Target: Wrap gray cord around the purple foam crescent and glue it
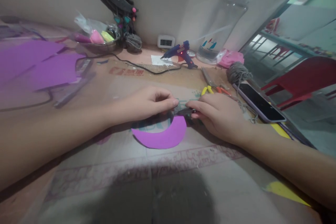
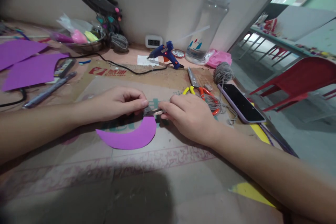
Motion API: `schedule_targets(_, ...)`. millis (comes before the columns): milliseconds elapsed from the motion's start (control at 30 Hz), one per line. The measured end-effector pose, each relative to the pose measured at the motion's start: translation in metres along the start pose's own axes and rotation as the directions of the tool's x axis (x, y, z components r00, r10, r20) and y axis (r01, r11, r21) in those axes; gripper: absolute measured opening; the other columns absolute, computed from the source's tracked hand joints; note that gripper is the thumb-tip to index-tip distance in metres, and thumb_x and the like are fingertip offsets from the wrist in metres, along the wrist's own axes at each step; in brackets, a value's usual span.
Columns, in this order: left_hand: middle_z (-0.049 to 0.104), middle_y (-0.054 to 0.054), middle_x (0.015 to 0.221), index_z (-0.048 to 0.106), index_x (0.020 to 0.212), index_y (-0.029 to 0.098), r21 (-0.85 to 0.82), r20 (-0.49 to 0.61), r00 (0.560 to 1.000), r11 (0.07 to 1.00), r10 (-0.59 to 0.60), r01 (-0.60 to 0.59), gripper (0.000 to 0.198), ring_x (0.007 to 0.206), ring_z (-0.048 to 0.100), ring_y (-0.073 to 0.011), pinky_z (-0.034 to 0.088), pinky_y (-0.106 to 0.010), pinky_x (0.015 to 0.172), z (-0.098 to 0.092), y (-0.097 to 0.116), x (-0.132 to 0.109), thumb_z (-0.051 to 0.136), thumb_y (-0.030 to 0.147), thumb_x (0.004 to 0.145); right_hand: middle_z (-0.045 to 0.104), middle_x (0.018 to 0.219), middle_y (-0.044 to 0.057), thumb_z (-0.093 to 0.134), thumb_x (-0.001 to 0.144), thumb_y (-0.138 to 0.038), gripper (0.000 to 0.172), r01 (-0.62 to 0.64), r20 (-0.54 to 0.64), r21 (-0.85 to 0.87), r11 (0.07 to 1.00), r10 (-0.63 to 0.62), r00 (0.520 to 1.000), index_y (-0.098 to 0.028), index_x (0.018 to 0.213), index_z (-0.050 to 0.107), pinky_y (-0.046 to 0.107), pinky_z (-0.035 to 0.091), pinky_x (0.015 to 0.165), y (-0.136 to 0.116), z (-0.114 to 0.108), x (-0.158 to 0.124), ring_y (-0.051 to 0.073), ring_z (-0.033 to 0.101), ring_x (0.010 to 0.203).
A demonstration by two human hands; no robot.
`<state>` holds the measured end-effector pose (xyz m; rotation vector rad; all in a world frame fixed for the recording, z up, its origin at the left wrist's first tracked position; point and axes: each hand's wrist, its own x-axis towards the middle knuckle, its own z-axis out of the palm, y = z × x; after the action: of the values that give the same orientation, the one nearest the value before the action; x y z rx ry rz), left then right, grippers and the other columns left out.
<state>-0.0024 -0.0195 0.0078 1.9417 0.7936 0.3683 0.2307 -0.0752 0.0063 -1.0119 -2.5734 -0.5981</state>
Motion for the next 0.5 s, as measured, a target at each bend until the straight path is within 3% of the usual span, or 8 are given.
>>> schedule_targets(500, 0.059, 0.0, 0.063, 0.057, 0.072, 0.018, -0.008, 0.001, 1.0, 1.0, -0.024, 0.024, 0.036, 0.049, 0.047, -0.0086, 0.034, -0.02, 0.044, 0.0004, -0.0019, 0.0007, 0.047, 0.047, 0.09, 0.058, 0.071, 0.004, 0.04, 0.1, -0.033, 0.031, 0.012, 0.043, -0.046, 0.999, -0.01, 0.999, -0.018, 0.101, 0.068, 0.032, 0.028, 0.06, -0.0017, 0.0013, -0.0013, 0.016, 0.047, 0.064)
